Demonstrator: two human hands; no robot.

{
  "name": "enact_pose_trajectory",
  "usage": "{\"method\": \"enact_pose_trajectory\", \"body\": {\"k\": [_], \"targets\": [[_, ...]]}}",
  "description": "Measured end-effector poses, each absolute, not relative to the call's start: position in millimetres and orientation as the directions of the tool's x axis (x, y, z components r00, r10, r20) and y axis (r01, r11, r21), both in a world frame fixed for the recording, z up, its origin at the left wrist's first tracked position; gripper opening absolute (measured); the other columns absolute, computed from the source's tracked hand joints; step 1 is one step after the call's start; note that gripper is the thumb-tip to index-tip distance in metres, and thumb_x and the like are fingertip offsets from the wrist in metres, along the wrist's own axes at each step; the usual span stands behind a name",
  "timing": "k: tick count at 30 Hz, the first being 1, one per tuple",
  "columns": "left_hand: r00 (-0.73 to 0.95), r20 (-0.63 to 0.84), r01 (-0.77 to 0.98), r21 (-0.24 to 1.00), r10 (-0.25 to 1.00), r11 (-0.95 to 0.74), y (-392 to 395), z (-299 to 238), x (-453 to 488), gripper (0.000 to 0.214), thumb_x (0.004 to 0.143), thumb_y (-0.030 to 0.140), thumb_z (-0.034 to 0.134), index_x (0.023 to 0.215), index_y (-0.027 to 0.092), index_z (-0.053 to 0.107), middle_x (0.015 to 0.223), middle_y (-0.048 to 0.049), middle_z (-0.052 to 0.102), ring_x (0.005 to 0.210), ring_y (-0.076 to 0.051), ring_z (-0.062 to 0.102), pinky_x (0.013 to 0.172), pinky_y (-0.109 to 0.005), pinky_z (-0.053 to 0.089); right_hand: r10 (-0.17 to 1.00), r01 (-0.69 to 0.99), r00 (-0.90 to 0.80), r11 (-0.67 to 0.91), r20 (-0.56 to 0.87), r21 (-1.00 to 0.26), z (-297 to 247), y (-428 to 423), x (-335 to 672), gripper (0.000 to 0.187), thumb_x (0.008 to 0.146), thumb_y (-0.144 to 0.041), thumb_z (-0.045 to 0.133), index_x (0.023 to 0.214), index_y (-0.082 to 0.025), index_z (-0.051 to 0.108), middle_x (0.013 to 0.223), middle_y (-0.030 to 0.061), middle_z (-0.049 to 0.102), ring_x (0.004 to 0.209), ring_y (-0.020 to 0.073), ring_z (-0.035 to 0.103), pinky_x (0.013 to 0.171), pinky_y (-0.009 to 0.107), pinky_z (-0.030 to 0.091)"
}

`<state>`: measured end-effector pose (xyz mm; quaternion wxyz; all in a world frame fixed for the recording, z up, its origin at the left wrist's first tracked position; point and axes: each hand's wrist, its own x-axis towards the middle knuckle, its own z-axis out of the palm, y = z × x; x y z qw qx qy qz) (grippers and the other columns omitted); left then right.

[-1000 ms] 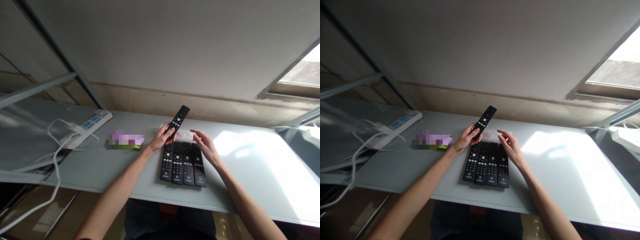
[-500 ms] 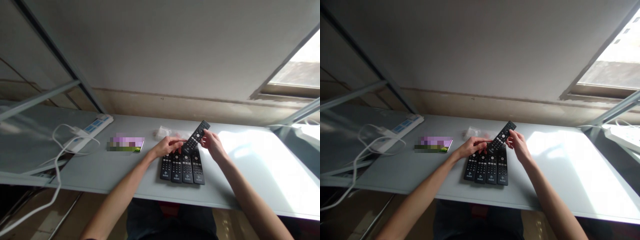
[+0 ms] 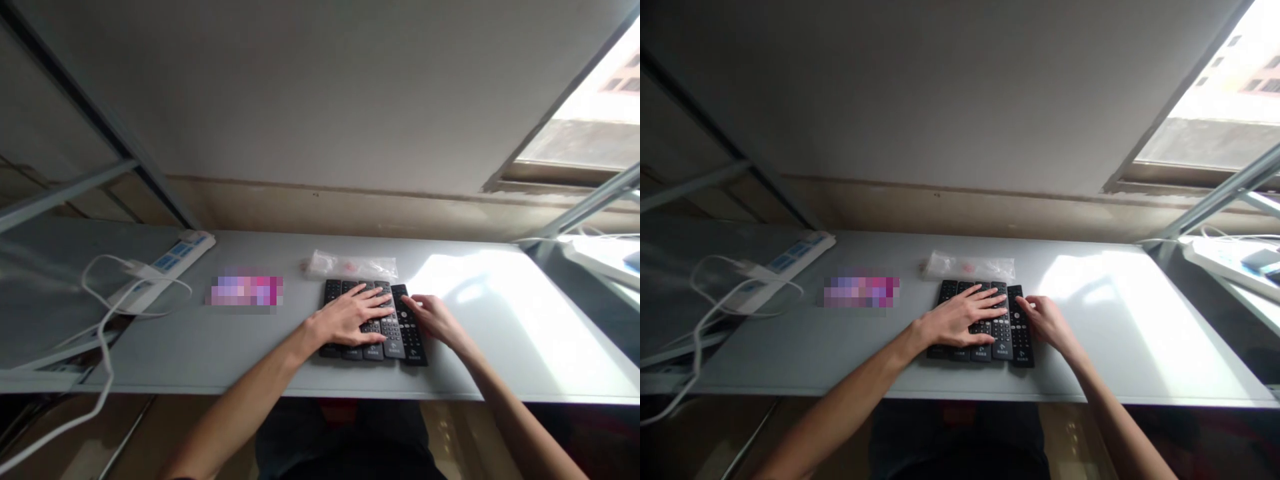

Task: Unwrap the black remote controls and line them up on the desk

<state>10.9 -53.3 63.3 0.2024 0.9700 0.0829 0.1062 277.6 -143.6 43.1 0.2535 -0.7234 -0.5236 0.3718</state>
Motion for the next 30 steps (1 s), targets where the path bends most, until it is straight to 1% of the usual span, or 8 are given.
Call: {"method": "enact_pose_trajectory", "body": {"k": [3,7,11,14,19,23,26,30], "targets": [[0.966,0.164,0.118,0.415,0.202,-0.902,-53.3,64.3,8.2,0.063,0.106,0.055,0.059,0.161,0.026,0.050,0.174,-0.0064,0.037,0.164,-0.028,0.030,0.136,-0.050,0.017,0.961,0.695,0.230,-0.274,-0.156,-0.664,38.8,-143.1,268.6,0.077,0.090,-0.094,0.032,0.063,-0.024,0.050,0.053,0.0015,0.051,0.051,0.0151,0.039,0.052,0.031,0.031],[0.972,0.146,0.112,0.405,0.184,-0.908,-50.5,68.2,5.1,0.063,0.105,0.053,0.060,0.160,0.025,0.049,0.174,-0.0060,0.037,0.164,-0.026,0.029,0.137,-0.048,0.016,0.962,0.828,0.254,-0.268,-0.098,-0.492,40.0,-145.9,262.7,0.077,0.101,-0.082,0.023,0.057,-0.024,0.048,0.054,0.0042,0.052,0.054,0.0160,0.035,0.058,0.034,0.029],[0.979,0.100,0.122,0.400,0.175,-0.908,-48.3,69.7,0.6,0.064,0.107,0.054,0.056,0.163,0.025,0.046,0.176,-0.0060,0.032,0.166,-0.026,0.024,0.137,-0.049,0.012,0.957,0.922,0.273,-0.289,-0.096,-0.257,42.6,-149.0,254.0,0.071,0.111,-0.061,0.024,0.059,-0.024,0.054,0.061,0.0099,0.065,0.054,0.0187,0.047,0.061,0.035,0.028],[0.981,0.086,0.126,0.407,0.176,-0.905,-46.2,69.5,-7.1,0.066,0.107,0.055,0.055,0.166,0.029,0.041,0.178,-0.0050,0.028,0.167,-0.027,0.022,0.137,-0.050,0.011,0.957,0.941,0.270,-0.286,-0.108,-0.183,42.8,-150.1,246.0,0.067,0.112,-0.055,0.032,0.061,-0.023,0.060,0.065,0.0132,0.070,0.056,0.0212,0.055,0.060,0.035,0.026],[0.976,0.090,0.145,0.412,0.198,-0.899,-42.3,70.9,-21.0,0.064,0.106,0.054,0.058,0.165,0.034,0.044,0.177,-0.0048,0.028,0.166,-0.031,0.024,0.136,-0.053,0.017,0.977,0.958,0.210,-0.214,-0.042,-0.192,38.9,-149.9,235.7,0.072,0.111,-0.061,0.031,0.059,-0.024,0.063,0.059,0.0129,0.068,0.048,0.0209,0.055,0.057,0.035,0.025],[0.966,0.103,0.178,0.401,0.238,-0.898,-42.0,72.1,-28.5,0.063,0.106,0.054,0.059,0.163,0.034,0.046,0.177,-0.0051,0.028,0.166,-0.032,0.022,0.135,-0.055,0.017,0.987,0.967,0.159,-0.149,0.034,-0.205,31.8,-147.4,230.8,0.074,0.111,-0.062,0.029,0.055,-0.025,0.059,0.052,0.0110,0.063,0.041,0.0186,0.046,0.054,0.035,0.022],[0.963,0.085,0.203,0.396,0.256,-0.896,-43.1,74.6,-32.6,0.062,0.105,0.055,0.060,0.162,0.033,0.048,0.176,-0.0048,0.031,0.166,-0.031,0.025,0.135,-0.054,0.017,0.988,0.972,0.134,-0.116,0.076,-0.206,32.0,-143.2,229.7,0.072,0.109,-0.062,0.031,0.051,-0.025,0.051,0.048,0.0094,0.057,0.040,0.0175,0.039,0.055,0.036,0.018],[0.962,0.108,0.187,0.404,0.250,-0.895,-40.2,84.5,-30.9,0.057,0.106,0.054,0.061,0.156,0.029,0.053,0.171,-0.0075,0.043,0.163,-0.031,0.032,0.134,-0.052,0.021,0.995,0.943,0.035,-0.003,0.090,-0.334,57.8,-130.2,231.2,0.068,0.105,-0.063,0.038,0.049,-0.025,0.043,0.044,0.0029,0.043,0.043,0.0140,0.027,0.054,0.036,0.018]]}}
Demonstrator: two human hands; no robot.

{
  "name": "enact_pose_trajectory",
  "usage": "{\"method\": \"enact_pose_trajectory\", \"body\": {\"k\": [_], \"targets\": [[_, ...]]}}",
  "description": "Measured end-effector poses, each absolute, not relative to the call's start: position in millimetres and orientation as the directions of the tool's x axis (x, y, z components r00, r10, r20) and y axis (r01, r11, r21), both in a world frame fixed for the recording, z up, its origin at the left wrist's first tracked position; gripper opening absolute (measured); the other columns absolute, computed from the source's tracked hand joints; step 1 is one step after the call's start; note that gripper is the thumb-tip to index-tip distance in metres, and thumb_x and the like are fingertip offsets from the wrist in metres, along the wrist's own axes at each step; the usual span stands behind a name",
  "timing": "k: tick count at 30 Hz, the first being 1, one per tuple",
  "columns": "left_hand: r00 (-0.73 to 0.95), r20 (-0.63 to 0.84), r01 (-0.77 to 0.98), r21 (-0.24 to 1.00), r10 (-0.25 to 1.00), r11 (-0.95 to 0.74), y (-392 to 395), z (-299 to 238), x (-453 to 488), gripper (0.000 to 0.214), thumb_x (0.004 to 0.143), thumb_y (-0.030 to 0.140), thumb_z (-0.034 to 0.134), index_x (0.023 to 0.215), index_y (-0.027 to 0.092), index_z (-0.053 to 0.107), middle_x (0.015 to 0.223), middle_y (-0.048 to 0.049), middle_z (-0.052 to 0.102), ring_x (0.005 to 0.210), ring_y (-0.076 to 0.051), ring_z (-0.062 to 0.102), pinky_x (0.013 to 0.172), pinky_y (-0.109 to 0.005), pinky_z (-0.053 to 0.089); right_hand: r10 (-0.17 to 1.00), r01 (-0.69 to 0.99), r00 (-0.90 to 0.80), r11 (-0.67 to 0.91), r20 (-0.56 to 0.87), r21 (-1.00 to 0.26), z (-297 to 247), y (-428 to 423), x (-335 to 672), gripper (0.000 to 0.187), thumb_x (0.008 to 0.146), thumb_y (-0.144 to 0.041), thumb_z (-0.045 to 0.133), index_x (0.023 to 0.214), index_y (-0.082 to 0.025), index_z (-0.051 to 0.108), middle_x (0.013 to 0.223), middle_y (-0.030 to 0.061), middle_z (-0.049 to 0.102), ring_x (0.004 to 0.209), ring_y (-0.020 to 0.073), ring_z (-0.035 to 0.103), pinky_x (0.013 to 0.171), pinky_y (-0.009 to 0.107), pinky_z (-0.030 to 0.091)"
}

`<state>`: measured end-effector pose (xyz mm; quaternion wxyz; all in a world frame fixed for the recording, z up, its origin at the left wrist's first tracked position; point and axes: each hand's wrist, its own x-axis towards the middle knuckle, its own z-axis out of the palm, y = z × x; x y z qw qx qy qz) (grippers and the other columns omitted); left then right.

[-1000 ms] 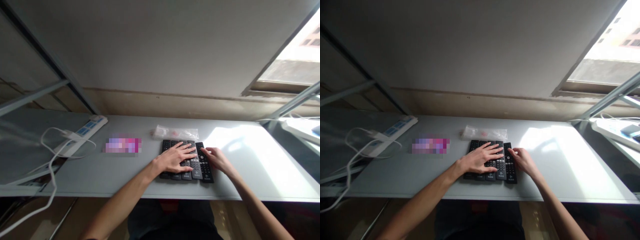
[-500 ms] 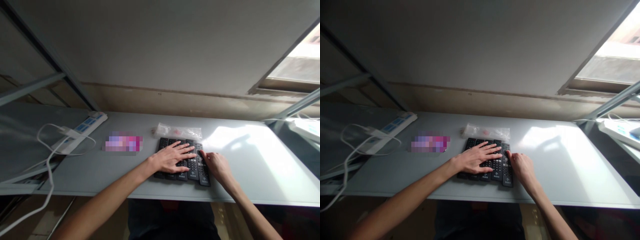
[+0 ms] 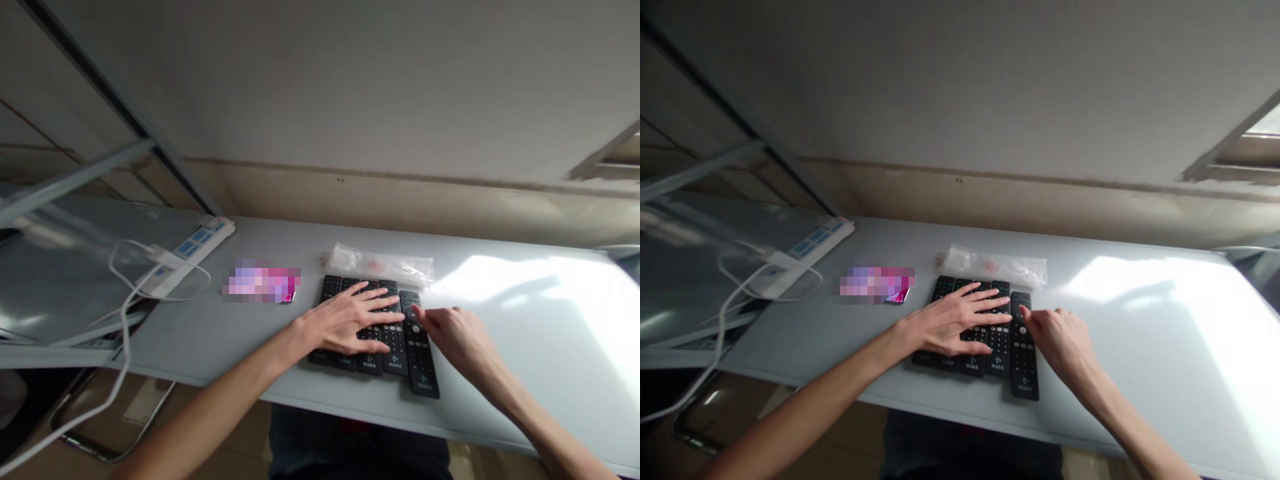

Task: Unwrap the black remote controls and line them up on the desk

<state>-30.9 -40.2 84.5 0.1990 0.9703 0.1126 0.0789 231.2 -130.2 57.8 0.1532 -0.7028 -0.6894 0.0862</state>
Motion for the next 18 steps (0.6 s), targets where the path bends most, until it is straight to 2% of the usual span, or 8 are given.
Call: {"method": "enact_pose_trajectory", "body": {"k": [2,4,6,7,9,11,14,18], "targets": [[0.939,0.199,0.181,0.414,0.282,-0.892,-33.6,90.2,-25.8,0.046,0.108,0.049,0.058,0.147,0.024,0.058,0.162,-0.0113,0.055,0.157,-0.030,0.043,0.132,-0.050,0.028,0.992,0.892,0.014,0.046,0.129,-0.449,77.6,-118.8,229.3,0.063,0.104,-0.061,0.045,0.052,-0.024,0.041,0.043,-0.0016,0.036,0.045,0.0123,0.023,0.053,0.034,0.020],[0.885,0.301,0.223,0.398,0.357,-0.890,-23.0,92.8,-19.9,0.030,0.110,0.036,0.053,0.132,0.017,0.063,0.143,-0.0152,0.068,0.140,-0.029,0.059,0.123,-0.047,0.040,0.975,0.821,0.050,0.084,0.219,-0.564,93.2,-104.6,223.8,0.053,0.101,-0.054,0.054,0.058,-0.025,0.042,0.045,-0.0044,0.037,0.046,0.0114,0.026,0.051,0.031,0.023],[0.831,0.358,0.314,0.331,0.426,-0.890,-10.1,90.3,-16.2,0.021,0.107,0.018,0.045,0.115,0.014,0.064,0.116,-0.0144,0.074,0.113,-0.026,0.069,0.105,-0.042,0.051,0.931,0.752,0.106,0.156,0.350,-0.640,98.3,-89.8,216.6,0.036,0.098,-0.042,0.060,0.068,-0.025,0.048,0.055,-0.0031,0.050,0.050,0.0121,0.039,0.052,0.029,0.032],[0.820,0.376,0.344,0.280,0.432,-0.896,-3.8,86.9,-16.0,0.020,0.104,0.012,0.045,0.108,0.015,0.064,0.106,-0.0124,0.073,0.104,-0.025,0.069,0.099,-0.041,0.052,0.895,0.732,0.130,0.203,0.426,-0.650,96.5,-83.2,213.6,0.027,0.097,-0.036,0.060,0.073,-0.025,0.052,0.066,-0.0003,0.060,0.055,0.0127,0.045,0.055,0.028,0.037],[0.799,0.422,0.385,0.189,0.428,-0.903,6.8,77.1,-19.2,0.020,0.097,0.006,0.047,0.097,0.017,0.064,0.096,-0.0090,0.071,0.096,-0.024,0.068,0.092,-0.039,0.051,0.806,0.736,0.153,0.294,0.572,-0.610,86.4,-73.4,211.2,0.018,0.095,-0.024,0.056,0.077,-0.024,0.053,0.092,0.0055,0.070,0.062,0.0130,0.051,0.059,0.030,0.043],[0.745,0.490,0.437,0.152,0.452,-0.886,14.1,66.1,-26.0,0.022,0.093,0.002,0.049,0.084,0.018,0.061,0.085,-0.0067,0.069,0.086,-0.022,0.065,0.084,-0.036,0.049,0.727,0.761,0.116,0.372,0.676,-0.531,73.0,-68.7,214.4,0.021,0.091,-0.014,0.053,0.073,-0.024,0.050,0.100,0.0069,0.072,0.064,0.0131,0.052,0.060,0.031,0.044],[0.677,0.575,0.481,0.126,0.459,-0.868,20.7,54.0,-37.1,0.027,0.091,0.000,0.048,0.074,0.019,0.057,0.078,-0.0053,0.066,0.077,-0.020,0.061,0.078,-0.034,0.046,0.665,0.774,0.035,0.454,0.746,-0.442,58.5,-67.2,225.9,0.027,0.087,-0.008,0.055,0.068,-0.024,0.047,0.091,0.0050,0.073,0.070,0.0165,0.058,0.065,0.033,0.047],[0.624,0.608,0.516,0.150,0.491,-0.843,27.6,47.4,-46.5,0.030,0.082,-0.003,0.044,0.067,0.020,0.053,0.072,-0.0035,0.063,0.069,-0.018,0.056,0.071,-0.032,0.041,0.636,0.757,-0.035,0.521,0.771,-0.395,50.9,-64.0,239.8,0.028,0.083,-0.007,0.058,0.064,-0.026,0.051,0.083,0.0037,0.076,0.080,0.0216,0.067,0.074,0.038,0.053]]}}
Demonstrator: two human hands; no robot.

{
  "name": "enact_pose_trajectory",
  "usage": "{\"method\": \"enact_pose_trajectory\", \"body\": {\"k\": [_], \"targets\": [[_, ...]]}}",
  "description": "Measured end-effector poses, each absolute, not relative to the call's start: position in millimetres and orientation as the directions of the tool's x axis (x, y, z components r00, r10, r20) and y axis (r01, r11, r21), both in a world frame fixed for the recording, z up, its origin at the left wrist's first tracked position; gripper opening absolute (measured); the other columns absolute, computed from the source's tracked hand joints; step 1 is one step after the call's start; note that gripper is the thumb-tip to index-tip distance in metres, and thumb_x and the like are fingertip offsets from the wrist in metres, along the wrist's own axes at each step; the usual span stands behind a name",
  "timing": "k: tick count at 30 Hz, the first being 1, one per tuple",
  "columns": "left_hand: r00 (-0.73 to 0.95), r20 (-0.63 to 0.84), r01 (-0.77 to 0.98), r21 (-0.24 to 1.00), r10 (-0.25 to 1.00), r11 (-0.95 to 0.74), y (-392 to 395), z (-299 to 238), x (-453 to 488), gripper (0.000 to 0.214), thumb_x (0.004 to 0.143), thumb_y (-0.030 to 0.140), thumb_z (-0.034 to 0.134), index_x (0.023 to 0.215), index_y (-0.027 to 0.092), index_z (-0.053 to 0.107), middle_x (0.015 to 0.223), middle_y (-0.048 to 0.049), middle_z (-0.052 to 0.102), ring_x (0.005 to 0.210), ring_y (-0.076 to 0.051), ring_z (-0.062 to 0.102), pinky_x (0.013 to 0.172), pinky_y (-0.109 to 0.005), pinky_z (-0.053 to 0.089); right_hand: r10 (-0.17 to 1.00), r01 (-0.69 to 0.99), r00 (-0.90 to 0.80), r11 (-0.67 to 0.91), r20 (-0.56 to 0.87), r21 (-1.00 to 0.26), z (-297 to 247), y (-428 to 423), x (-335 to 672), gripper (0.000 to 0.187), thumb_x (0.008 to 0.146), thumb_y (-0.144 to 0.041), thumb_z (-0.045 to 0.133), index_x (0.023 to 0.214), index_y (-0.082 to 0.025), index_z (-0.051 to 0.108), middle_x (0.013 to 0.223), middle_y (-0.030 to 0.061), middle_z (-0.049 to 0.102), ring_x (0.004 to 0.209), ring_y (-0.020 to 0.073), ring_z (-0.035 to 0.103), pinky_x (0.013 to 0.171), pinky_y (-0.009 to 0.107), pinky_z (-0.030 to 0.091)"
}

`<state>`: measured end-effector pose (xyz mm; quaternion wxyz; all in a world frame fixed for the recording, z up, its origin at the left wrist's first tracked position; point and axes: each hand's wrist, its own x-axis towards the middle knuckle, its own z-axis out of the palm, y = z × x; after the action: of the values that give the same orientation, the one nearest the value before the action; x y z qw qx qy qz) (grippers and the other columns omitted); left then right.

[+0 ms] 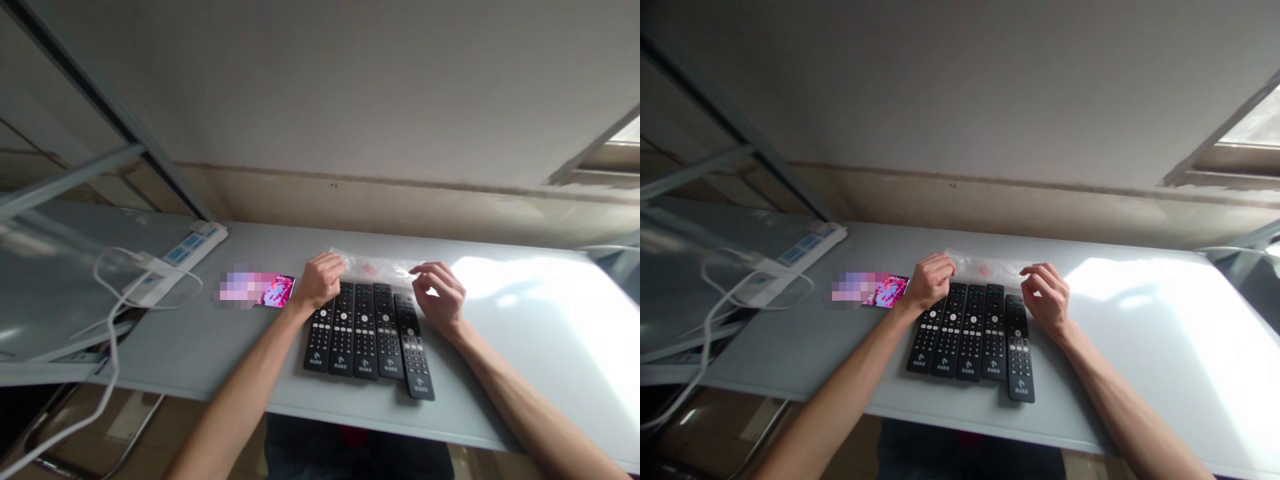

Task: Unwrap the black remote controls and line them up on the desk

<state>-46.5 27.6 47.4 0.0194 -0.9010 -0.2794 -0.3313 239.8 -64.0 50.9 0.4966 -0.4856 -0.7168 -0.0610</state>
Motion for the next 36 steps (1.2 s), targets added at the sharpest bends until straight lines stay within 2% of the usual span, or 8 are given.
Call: {"method": "enact_pose_trajectory", "body": {"k": [3,7,10,16,20,29,36], "targets": [[0.594,0.580,0.545,0.220,0.557,-0.809,29.7,44.1,-50.1,0.028,0.078,0.001,0.045,0.060,0.022,0.046,0.059,-0.0007,0.052,0.058,-0.017,0.048,0.062,-0.031,0.033,0.683,0.752,-0.020,0.491,0.730,-0.439,44.8,-61.1,245.7,0.026,0.081,-0.010,0.055,0.061,-0.026,0.054,0.068,0.0024,0.071,0.071,0.0208,0.063,0.066,0.035,0.048],[0.584,0.541,0.565,0.265,0.605,-0.782,27.5,40.5,-50.7,0.024,0.073,0.004,0.047,0.058,0.023,0.042,0.052,0.0013,0.044,0.050,-0.015,0.040,0.056,-0.031,0.025,0.795,0.730,0.165,0.300,0.584,-0.614,37.0,-62.2,249.2,0.025,0.071,-0.019,0.054,0.051,-0.026,0.042,0.051,-0.0006,0.049,0.051,0.0154,0.042,0.056,0.032,0.034],[0.588,0.525,0.569,0.272,0.615,-0.776,27.7,39.4,-50.8,0.022,0.070,0.006,0.047,0.057,0.023,0.041,0.050,0.0019,0.041,0.048,-0.015,0.038,0.055,-0.030,0.024,0.796,0.703,0.287,0.203,0.533,-0.682,36.5,-64.0,249.6,0.023,0.066,-0.024,0.053,0.049,-0.026,0.038,0.046,-0.0027,0.041,0.047,0.0137,0.037,0.055,0.030,0.033],[0.548,0.502,0.613,0.303,0.669,-0.730,35.8,39.2,-61.5,0.021,0.068,0.012,0.047,0.055,0.023,0.037,0.047,0.0014,0.039,0.046,-0.016,0.038,0.053,-0.029,0.024,0.800,0.622,0.407,0.110,0.440,-0.776,39.7,-63.6,250.4,0.024,0.064,-0.029,0.049,0.050,-0.027,0.029,0.044,-0.0025,0.043,0.047,0.0131,0.038,0.054,0.029,0.032],[0.536,0.487,0.627,0.317,0.689,-0.712,38.5,40.4,-67.0,0.019,0.068,0.013,0.048,0.055,0.023,0.037,0.047,0.0015,0.038,0.046,-0.016,0.038,0.053,-0.029,0.025,0.807,0.525,0.455,0.097,0.375,-0.846,39.0,-63.6,251.2,0.025,0.062,-0.030,0.047,0.056,-0.029,0.023,0.046,-0.0036,0.035,0.048,0.0137,0.035,0.051,0.029,0.027],[0.501,0.454,0.693,0.298,0.737,-0.656,39.8,37.6,-71.6,0.019,0.067,0.014,0.049,0.053,0.023,0.040,0.045,0.0007,0.039,0.045,-0.017,0.039,0.055,-0.030,0.024,0.859,0.388,0.436,0.089,0.267,-0.917,41.6,-60.5,258.9,0.028,0.063,-0.031,0.049,0.058,-0.029,0.021,0.049,-0.0038,0.030,0.049,0.0142,0.030,0.050,0.030,0.023],[0.499,0.476,0.691,0.285,0.724,-0.664,39.3,36.7,-75.0,0.021,0.065,0.015,0.047,0.053,0.024,0.032,0.044,0.0013,0.035,0.043,-0.016,0.034,0.053,-0.029,0.022,0.880,0.350,0.421,0.064,0.218,-0.935,38.4,-58.4,262.3,0.030,0.066,-0.030,0.051,0.058,-0.030,0.022,0.048,-0.0042,0.029,0.049,0.0143,0.028,0.050,0.031,0.021]]}}
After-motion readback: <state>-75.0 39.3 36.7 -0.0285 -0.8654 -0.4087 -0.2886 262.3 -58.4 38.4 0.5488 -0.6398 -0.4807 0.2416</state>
